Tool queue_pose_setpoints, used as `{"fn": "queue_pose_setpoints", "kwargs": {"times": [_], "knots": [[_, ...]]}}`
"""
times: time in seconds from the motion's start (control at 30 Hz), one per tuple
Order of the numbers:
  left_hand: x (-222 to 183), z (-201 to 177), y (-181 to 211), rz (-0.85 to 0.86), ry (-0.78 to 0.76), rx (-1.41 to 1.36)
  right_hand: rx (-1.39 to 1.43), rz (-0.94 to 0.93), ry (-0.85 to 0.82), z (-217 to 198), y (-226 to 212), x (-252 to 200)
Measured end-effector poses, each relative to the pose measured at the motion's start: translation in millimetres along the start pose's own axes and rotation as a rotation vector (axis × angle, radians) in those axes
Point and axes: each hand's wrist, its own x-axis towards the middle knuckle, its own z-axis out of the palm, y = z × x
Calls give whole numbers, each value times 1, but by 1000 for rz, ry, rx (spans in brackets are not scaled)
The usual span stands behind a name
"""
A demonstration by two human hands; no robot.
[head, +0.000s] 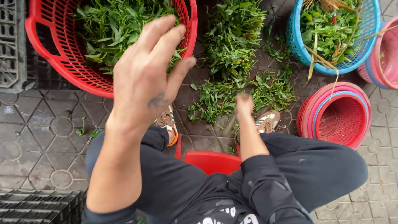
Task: Sorting leafy green vegetables from a pile on the floor into a red basket
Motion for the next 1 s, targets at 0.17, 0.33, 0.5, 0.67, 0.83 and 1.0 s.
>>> {"fn": "queue_pose_setpoints", "kwargs": {"times": [0.17,0.33,0.5,0.67,0.83,1.0], "knots": [[-10,2,4,-2,-77,30,-362,-223,70,45,163,99],[-5,26,8,43,-119,96,-577,-299,-15,52,160,106],[11,46,16,123,-165,37,-489,-369,-172,33,145,113],[12,108,11,172,-174,86,202,-386,-435,-18,91,57],[-20,218,6,242,-127,365,498,-518,-549,-58,44,14],[-37,245,3,-110,-743,168,690,-689,-475,-75,22,-17]]}}
